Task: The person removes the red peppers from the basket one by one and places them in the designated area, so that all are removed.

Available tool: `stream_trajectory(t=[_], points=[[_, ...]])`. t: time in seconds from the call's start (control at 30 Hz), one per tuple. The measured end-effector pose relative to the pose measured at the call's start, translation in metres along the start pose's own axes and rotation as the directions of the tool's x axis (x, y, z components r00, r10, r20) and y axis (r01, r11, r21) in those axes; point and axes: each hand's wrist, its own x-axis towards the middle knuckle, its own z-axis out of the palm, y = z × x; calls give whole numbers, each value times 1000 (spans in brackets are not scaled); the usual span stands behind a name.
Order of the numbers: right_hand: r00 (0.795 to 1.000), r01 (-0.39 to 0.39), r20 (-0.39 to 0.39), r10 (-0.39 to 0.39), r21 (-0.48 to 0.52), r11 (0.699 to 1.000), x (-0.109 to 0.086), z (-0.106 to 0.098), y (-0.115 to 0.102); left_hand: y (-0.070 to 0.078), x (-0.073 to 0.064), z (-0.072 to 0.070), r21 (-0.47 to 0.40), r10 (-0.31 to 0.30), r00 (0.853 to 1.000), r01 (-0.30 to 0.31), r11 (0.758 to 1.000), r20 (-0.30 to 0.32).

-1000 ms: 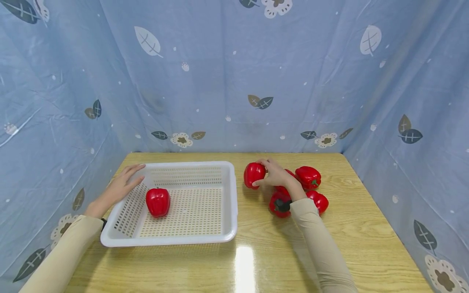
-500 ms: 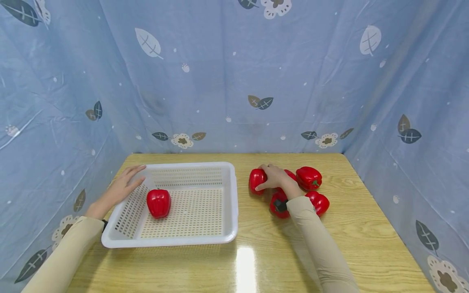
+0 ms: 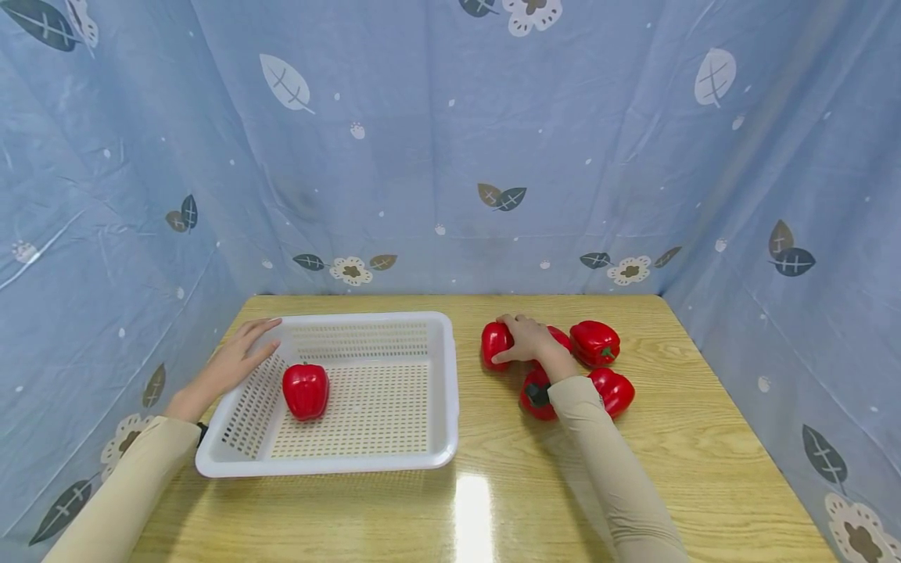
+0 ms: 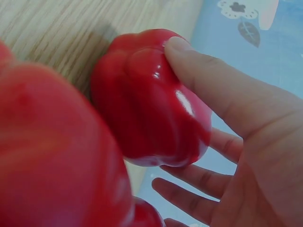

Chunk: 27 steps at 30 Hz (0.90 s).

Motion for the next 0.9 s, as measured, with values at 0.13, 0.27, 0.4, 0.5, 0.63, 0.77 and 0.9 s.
stream_trajectory(t=[0.13,0.27,0.4,0.5,0.63,0.77,0.9], points=[[1000,-1,-5,1,-3,1000,0,-1,-1,1,0,0,-2,-2,1000,2,1000,3],[1000,8,-13,-8,0,1000,0,-4,-3,1,0,-1,-5,-4,1000,4,1000,6],[999,21,-24,-21,-6,1000,1,-9,-7,0,0,-1,0,-6,1000,6,1000,9],[999,32,-34,-33,-10,999,1,-13,-12,0,0,-1,2,-9,1000,8,1000,10],[997,46,-56,-45,12,999,1,-19,-22,1,-1,-1,3,-8,1000,8,1000,9],[993,91,-83,-90,12,996,2,-25,-33,1,-1,-1,0,-8,1000,8,1000,7],[987,122,-110,-120,13,992,5,-29,-43,1,0,-1,-4,-6,1000,6,1000,8]])
